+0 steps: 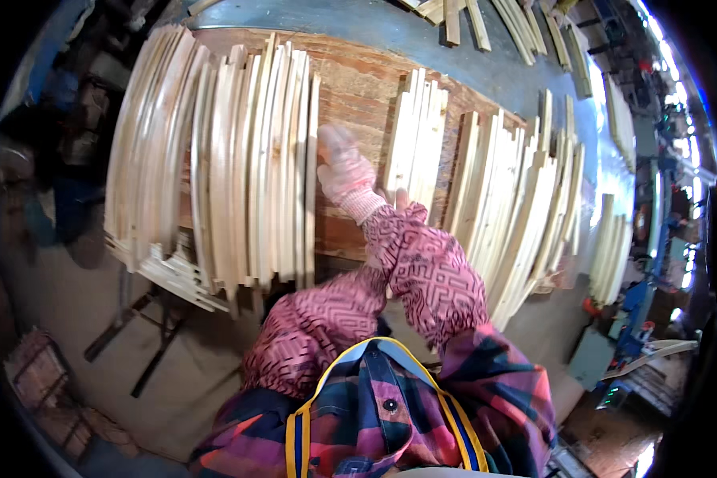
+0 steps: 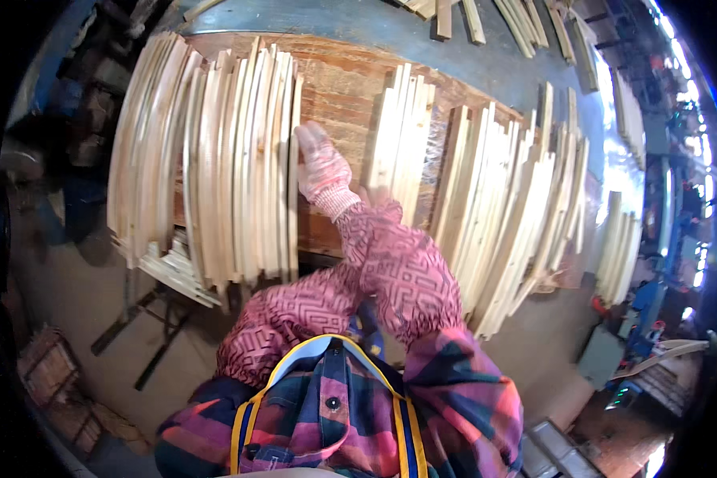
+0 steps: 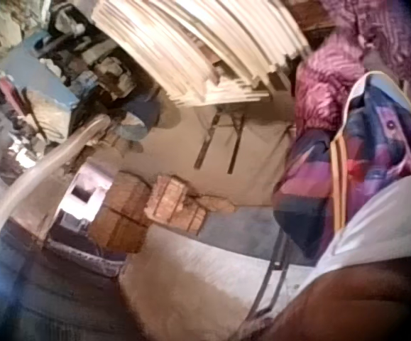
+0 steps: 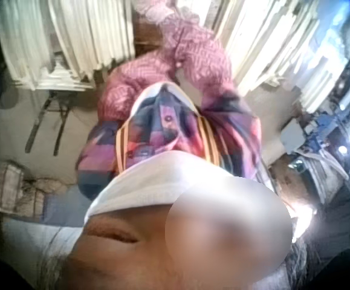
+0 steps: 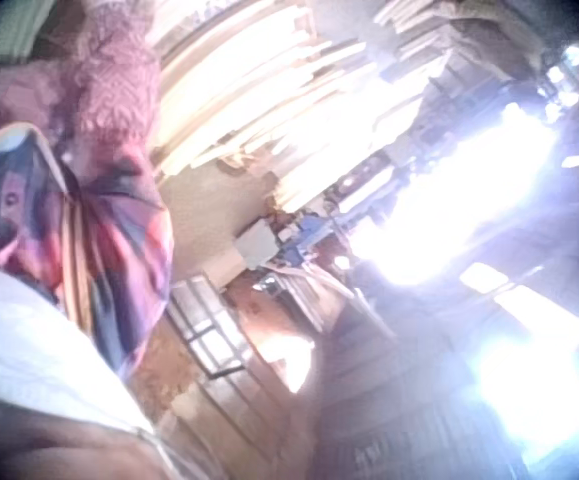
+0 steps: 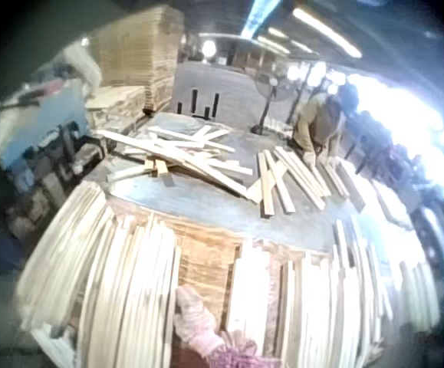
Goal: The person repeatedly picks up thin wooden planks from a pile on the floor and places them into a neat vertical stack on a workbench. The person handles the planks one at a time, aligning them carefully within the growing stack.
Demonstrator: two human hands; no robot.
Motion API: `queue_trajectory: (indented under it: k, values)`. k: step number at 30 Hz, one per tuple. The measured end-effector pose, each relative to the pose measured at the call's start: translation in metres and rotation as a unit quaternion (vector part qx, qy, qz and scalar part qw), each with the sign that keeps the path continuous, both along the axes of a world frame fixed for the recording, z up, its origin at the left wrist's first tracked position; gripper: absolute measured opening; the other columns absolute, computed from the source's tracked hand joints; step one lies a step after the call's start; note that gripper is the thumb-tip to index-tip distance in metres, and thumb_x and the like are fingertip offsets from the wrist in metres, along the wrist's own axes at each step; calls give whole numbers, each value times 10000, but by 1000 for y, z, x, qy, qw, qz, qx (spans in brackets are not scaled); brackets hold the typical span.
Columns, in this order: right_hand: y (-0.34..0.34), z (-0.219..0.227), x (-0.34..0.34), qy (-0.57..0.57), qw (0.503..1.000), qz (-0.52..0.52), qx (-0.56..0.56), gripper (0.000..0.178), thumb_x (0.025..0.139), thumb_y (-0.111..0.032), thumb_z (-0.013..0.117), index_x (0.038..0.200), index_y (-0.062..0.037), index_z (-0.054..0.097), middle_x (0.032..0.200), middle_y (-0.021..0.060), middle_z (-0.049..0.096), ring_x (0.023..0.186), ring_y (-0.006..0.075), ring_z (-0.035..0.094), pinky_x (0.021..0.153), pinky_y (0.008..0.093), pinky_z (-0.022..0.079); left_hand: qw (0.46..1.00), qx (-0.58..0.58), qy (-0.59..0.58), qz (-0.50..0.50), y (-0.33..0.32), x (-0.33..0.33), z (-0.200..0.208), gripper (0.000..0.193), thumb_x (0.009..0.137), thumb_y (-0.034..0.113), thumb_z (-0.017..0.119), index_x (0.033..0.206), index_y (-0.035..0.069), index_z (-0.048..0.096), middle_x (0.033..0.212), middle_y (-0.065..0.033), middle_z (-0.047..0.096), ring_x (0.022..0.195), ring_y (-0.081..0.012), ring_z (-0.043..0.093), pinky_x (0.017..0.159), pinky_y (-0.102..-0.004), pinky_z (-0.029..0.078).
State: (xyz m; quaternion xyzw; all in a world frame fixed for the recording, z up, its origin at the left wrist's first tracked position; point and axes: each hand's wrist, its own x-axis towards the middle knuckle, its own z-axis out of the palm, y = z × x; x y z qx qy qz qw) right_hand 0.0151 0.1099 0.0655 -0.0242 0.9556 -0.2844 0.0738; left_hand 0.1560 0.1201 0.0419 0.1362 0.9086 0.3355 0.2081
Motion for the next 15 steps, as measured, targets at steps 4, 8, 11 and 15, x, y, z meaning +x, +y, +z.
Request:
queue_trajectory:
  k: [4,8,11,15]
  values:
    - [47,53,29,114,919,-225,-302,685,804,2,720,1415,-106,430,1416,149,461,1316,291,477,1048,413,498,982,-85,111,125,65,-48,-24,904,852,456,678,1541,91,220,1409,-187,421,1289,-324,431,948,-535,456]
    - [89,67,66,110,909,-315,-249,642,855,-24,698,1431,-36,417,1439,193,436,1270,296,512,1033,402,508,917,-202,227,260,82,-78,-76,911,849,446,689,1551,110,214,1527,-211,349,1400,-346,354,1017,-557,427]
    - [158,29,125,58,901,-401,-156,592,930,-264,672,1411,19,473,1414,205,514,1290,322,517,1094,394,420,974,18,-195,111,50,-104,34,1124,746,366,811,1571,70,109,1618,-239,158,1467,-354,262,1201,-461,237]
    - [158,0,135,-159,921,-351,-58,575,994,-509,476,1285,-37,628,1233,192,658,1135,317,624,951,409,488,634,607,-464,121,-21,-110,-37,939,741,252,797,1484,-42,302,1335,-258,551,1203,-343,584,1106,-407,427]
